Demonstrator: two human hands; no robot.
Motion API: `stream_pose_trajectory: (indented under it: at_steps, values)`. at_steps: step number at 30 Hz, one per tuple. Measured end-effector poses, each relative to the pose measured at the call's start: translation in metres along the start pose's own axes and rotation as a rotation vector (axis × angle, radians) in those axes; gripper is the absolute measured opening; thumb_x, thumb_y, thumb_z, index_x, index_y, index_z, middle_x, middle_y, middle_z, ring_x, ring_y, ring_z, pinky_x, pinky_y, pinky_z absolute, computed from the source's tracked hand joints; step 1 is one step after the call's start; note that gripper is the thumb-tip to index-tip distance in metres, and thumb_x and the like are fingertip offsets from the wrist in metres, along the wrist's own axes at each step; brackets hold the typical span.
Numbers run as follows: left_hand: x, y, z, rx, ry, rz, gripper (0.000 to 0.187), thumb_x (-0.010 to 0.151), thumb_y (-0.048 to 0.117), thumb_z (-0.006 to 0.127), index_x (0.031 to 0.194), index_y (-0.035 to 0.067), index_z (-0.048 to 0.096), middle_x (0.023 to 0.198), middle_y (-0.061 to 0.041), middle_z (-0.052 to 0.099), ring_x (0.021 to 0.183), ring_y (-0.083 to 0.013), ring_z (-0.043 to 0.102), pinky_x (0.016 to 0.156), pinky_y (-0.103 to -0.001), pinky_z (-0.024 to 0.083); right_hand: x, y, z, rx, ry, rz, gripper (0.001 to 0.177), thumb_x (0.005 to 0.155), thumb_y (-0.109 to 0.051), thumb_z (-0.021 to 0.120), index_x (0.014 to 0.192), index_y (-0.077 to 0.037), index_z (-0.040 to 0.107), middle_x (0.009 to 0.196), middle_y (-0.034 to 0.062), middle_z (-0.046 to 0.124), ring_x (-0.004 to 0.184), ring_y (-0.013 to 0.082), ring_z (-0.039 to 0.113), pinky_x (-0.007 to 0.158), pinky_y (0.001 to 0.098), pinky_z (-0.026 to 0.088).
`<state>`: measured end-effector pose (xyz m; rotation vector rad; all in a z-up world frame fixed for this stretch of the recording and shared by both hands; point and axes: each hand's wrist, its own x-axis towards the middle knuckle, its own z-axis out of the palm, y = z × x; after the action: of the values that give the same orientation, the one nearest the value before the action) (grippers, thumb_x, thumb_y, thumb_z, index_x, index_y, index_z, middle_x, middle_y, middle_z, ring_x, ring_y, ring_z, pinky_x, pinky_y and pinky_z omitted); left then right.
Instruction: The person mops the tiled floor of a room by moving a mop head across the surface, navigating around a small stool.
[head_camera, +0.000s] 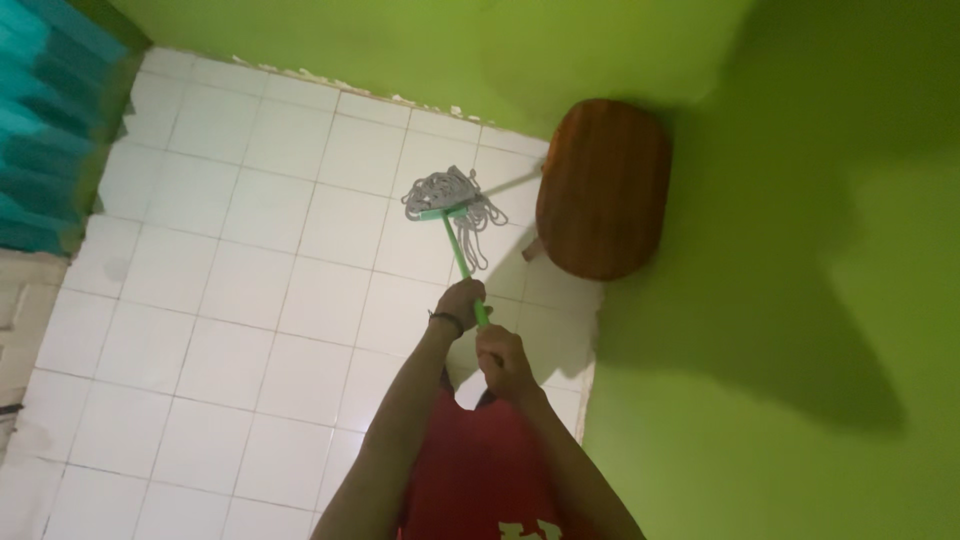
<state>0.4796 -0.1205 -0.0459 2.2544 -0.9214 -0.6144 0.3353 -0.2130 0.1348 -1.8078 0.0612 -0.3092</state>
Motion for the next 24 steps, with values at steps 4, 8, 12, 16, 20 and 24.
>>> stream_pose_trajectory:
  at_steps: [4,8,12,16,20,24]
  values:
    - [-0.002,0.003,-0.010,-0.009,0.055,0.026,0.033,0.072,0.033,0.085,0.075,0.008,0.064,0.084,-0.015,0.066,0.086,-0.0381,0.065,0.077,-0.049,0.054,0.003,0.003,0.014,-0.070,-0.012,0.036,0.013,0.075,-0.001,0.053,0.064,-0.001,0.045,0.064,0.0104,0.046,0.062,0.0234,0.047,0.059,0.0382,0.037]
    - [-0.013,0.030,-0.028,-0.040,0.044,-0.058,0.040,0.081,0.039,0.083,0.069,0.007,0.064,0.081,-0.013,0.068,0.085,-0.0360,0.065,0.078,-0.047,0.054,0.009,-0.004,0.011,0.021,0.040,0.083,0.019,0.076,-0.004,0.050,0.059,-0.004,0.043,0.056,0.0063,0.045,0.049,0.0167,0.041,0.046,0.0347,0.032]
    - [-0.037,0.055,-0.037,-0.121,0.030,-0.174,0.044,0.089,0.044,0.078,0.072,0.006,0.066,0.085,-0.013,0.069,0.086,-0.0341,0.067,0.080,-0.046,0.055,0.020,-0.035,-0.004,0.054,0.007,0.123,0.021,0.075,-0.006,0.051,0.056,-0.005,0.043,0.052,0.0050,0.043,0.048,0.0141,0.036,0.045,0.0340,0.029]
    - [-0.068,0.054,-0.024,-0.186,0.167,-0.155,0.035,0.085,0.043,0.079,0.083,0.009,0.072,0.092,-0.012,0.070,0.088,-0.0342,0.066,0.082,-0.046,0.053,0.029,-0.061,-0.011,0.129,-0.047,0.089,0.013,0.072,-0.003,0.048,0.060,-0.002,0.043,0.053,0.0059,0.041,0.050,0.0148,0.035,0.048,0.0340,0.029]
    - [-0.079,0.046,-0.037,-0.100,0.280,-0.041,0.012,0.081,0.027,0.072,0.073,0.020,0.076,0.087,-0.003,0.075,0.094,-0.0263,0.068,0.094,-0.044,0.044,0.029,-0.072,0.000,0.129,-0.113,0.087,0.013,0.072,-0.004,0.048,0.060,-0.004,0.043,0.057,0.0053,0.045,0.052,0.0150,0.038,0.048,0.0345,0.031]
    - [-0.087,0.044,-0.065,-0.017,0.120,-0.130,0.017,0.081,0.023,0.068,0.066,0.020,0.075,0.079,-0.002,0.075,0.092,-0.0238,0.068,0.098,-0.040,0.043,0.030,-0.081,0.014,0.065,-0.217,0.080,0.013,0.071,-0.005,0.049,0.060,-0.006,0.042,0.059,0.0055,0.045,0.056,0.0185,0.040,0.052,0.0369,0.035]
